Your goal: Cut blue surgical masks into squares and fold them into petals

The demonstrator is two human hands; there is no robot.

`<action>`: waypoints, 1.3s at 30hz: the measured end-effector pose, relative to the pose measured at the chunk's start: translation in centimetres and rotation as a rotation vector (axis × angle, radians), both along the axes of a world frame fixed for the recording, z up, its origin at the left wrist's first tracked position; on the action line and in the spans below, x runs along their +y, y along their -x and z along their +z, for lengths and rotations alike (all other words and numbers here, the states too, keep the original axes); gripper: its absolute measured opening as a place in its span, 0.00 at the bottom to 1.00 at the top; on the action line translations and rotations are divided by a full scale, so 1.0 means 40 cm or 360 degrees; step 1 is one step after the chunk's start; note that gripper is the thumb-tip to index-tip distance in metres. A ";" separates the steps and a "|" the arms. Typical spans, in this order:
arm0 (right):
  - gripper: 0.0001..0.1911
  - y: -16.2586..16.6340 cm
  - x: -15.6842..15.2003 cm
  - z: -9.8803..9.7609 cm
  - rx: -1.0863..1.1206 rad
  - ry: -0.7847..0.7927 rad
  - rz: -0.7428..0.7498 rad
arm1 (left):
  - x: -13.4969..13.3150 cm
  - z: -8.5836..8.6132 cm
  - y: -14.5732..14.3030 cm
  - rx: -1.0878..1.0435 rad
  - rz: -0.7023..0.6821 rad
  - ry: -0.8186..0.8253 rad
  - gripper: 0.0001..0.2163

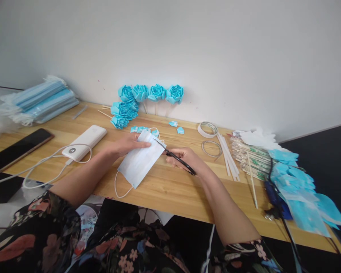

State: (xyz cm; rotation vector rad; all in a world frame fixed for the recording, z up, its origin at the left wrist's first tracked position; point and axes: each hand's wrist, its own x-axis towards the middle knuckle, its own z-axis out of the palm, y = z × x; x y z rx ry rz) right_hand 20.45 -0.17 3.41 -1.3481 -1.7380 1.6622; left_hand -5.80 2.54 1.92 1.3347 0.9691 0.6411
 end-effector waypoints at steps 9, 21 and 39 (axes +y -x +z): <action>0.32 -0.006 0.003 -0.024 -0.0080 -0.0219 0.0092 | -0.008 0.009 0.001 -0.0212 -0.0024 -0.0124 0.25; 0.21 0.016 -0.021 -0.006 -0.0530 -0.0705 0.0244 | -0.004 0.011 -0.022 -0.0533 0.0303 -0.0015 0.20; 0.25 0.014 -0.012 -0.023 -0.0330 -0.0632 0.0214 | 0.015 -0.007 -0.022 -0.0788 0.0436 -0.0120 0.31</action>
